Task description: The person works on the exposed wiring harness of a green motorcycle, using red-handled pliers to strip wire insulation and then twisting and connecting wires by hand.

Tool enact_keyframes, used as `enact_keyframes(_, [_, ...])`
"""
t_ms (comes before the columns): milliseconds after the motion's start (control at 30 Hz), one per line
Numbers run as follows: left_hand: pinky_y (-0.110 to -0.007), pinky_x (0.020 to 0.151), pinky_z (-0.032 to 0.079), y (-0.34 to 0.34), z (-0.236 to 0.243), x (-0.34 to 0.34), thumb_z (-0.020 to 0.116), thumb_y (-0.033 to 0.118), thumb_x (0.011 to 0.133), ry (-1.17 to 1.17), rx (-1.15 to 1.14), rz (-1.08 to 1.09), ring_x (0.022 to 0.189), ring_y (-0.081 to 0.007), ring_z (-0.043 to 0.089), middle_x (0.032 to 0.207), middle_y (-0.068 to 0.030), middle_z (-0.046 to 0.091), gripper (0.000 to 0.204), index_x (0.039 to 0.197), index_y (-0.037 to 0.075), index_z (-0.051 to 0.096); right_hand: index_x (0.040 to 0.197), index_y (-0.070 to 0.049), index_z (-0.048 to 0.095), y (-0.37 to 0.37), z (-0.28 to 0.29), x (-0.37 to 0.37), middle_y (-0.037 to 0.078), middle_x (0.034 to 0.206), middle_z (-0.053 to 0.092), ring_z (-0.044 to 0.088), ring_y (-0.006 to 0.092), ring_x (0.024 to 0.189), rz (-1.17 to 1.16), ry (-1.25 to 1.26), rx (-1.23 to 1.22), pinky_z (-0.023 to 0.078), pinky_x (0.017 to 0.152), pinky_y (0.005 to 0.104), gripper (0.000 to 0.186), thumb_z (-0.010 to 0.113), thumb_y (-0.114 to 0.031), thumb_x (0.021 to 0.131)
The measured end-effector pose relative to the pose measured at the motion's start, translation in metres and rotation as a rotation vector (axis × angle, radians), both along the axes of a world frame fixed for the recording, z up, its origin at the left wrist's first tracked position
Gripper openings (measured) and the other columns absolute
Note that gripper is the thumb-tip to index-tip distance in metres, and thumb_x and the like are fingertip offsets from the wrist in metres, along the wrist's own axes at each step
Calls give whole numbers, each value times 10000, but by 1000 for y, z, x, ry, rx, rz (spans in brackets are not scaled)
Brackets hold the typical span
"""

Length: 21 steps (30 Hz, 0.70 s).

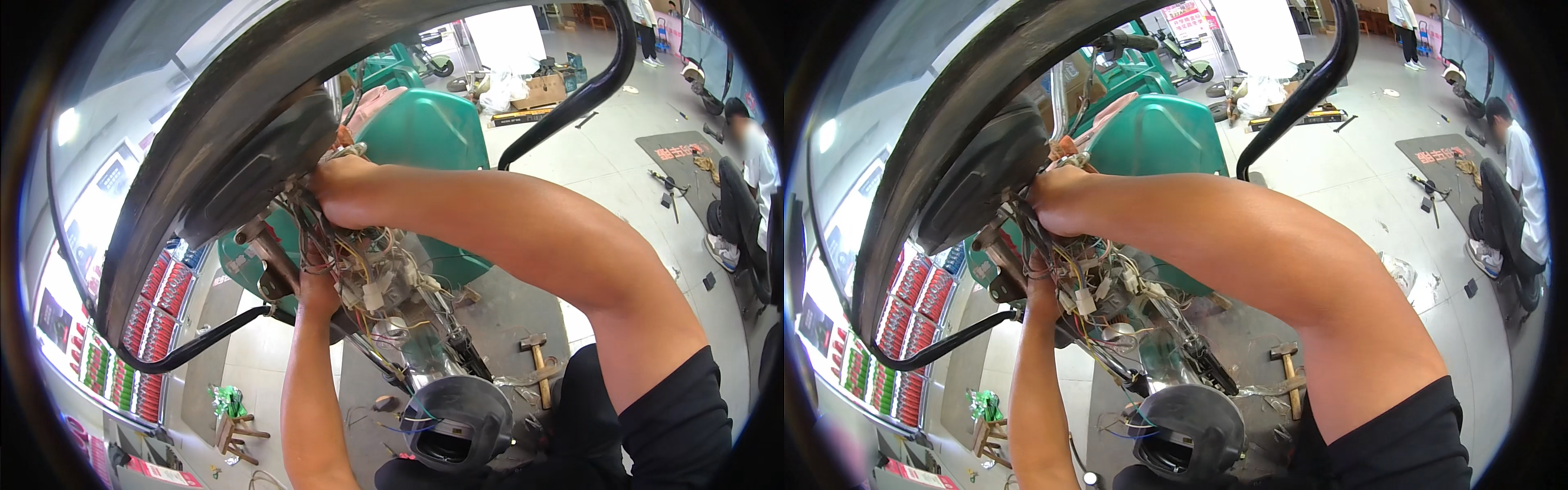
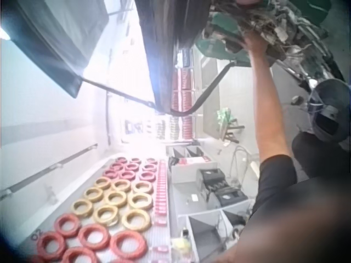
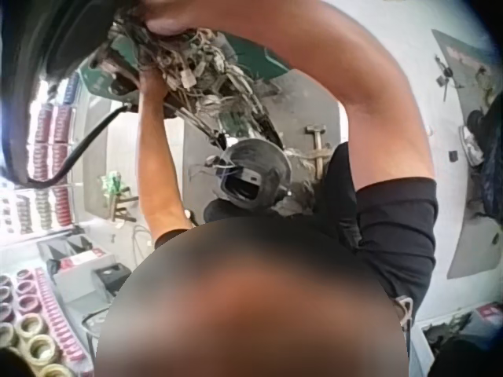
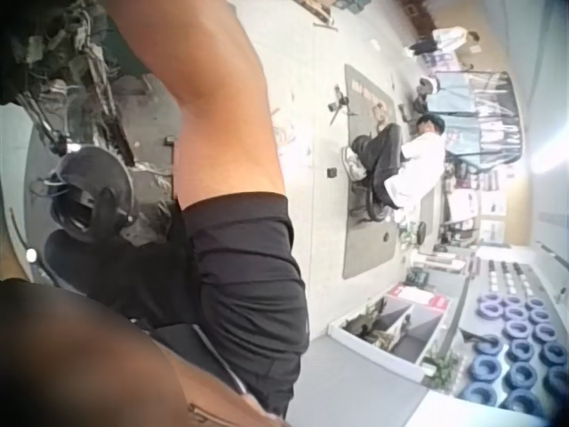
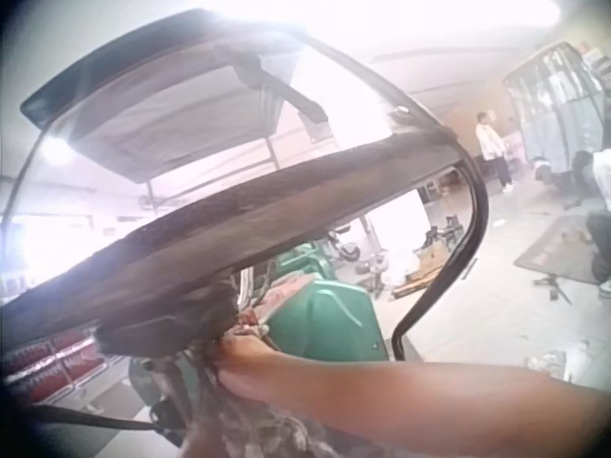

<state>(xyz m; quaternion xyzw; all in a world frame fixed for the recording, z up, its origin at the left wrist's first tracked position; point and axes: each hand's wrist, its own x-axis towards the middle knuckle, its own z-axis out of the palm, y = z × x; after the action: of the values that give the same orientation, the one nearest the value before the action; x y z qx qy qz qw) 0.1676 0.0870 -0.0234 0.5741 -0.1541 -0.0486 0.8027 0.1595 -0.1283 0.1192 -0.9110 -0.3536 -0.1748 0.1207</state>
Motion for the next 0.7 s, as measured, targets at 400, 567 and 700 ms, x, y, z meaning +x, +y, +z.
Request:
enact_keyframes(400, [-288,890,588,-25,10,-11,605,224,1096,-546,350,241,999,-156,707,1114,-77,745,265,1206,15,726,1020,-28,780,-84,-31,8,137,929,763,735,270,860,378,-102,459,567,781,375,141,718,-106,920])
enact_keyframes(567, [-299,936,525,16,24,-26,696,368,1007,-446,398,302,1006,-164,667,1127,-110,720,463,1224,-40,673,1029,-1,756,-123,-107,-9,142,968,766,722,223,888,262,356,1179,570,839,370,227,769,-173,882])
enact_keyframes(700, [-240,771,521,-15,34,-29,796,79,964,-481,350,304,861,-91,651,1005,-46,739,227,1157,-1,709,1078,8,745,-125,-195,21,130,967,770,727,225,914,153,484,1135,572,860,373,199,737,-112,919])
